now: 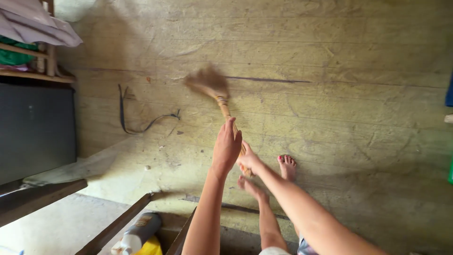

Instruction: The person sweeps the floor with a handheld broom, moving around a wooden crib and under furniture to gather debris.

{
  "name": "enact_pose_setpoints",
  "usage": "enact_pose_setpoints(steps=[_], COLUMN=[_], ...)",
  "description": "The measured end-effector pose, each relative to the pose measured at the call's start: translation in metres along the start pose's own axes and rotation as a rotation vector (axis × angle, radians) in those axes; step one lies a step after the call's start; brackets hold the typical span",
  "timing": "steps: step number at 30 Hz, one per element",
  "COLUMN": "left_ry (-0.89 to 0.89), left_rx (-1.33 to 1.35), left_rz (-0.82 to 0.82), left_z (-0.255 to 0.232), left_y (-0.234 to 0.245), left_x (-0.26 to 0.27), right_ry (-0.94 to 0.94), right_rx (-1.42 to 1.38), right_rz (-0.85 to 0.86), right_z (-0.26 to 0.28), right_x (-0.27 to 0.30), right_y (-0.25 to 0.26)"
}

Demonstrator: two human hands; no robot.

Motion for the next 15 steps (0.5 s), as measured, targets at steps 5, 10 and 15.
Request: enact_pose_setpoints(steps=[5, 10, 15], left_ry=[-0.059, 0.028, -0.020], left_rx=[0.020, 0.102, 0.153], left_rz=[-0.142, -0.101, -0.112], left_z=[0.009, 0.024, 0.053], left_y=[0.014, 0.008, 0.014], left_x=[-0.010, -0.023, -0.044], right_ry=[-0.032, -0.026, 0.005], right_rx=[0.130, -0.055, -0.137], right_rz=[0.165, -0.067, -0.386], right_z=[0.092, 0.109, 0.118], right_x=[0.051, 0.098, 0.025], right_y=[0.063, 0.206, 0.343])
Point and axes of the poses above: each hand's wrist, its own x-axis away from the middle knuckle, its own y-axis out of the back of the hand, z = x × y, the point moved 1 cm from there along -x, towards the middle knuckle, and after that the axes turned 2 degrees about z, right-handed, at the moved point
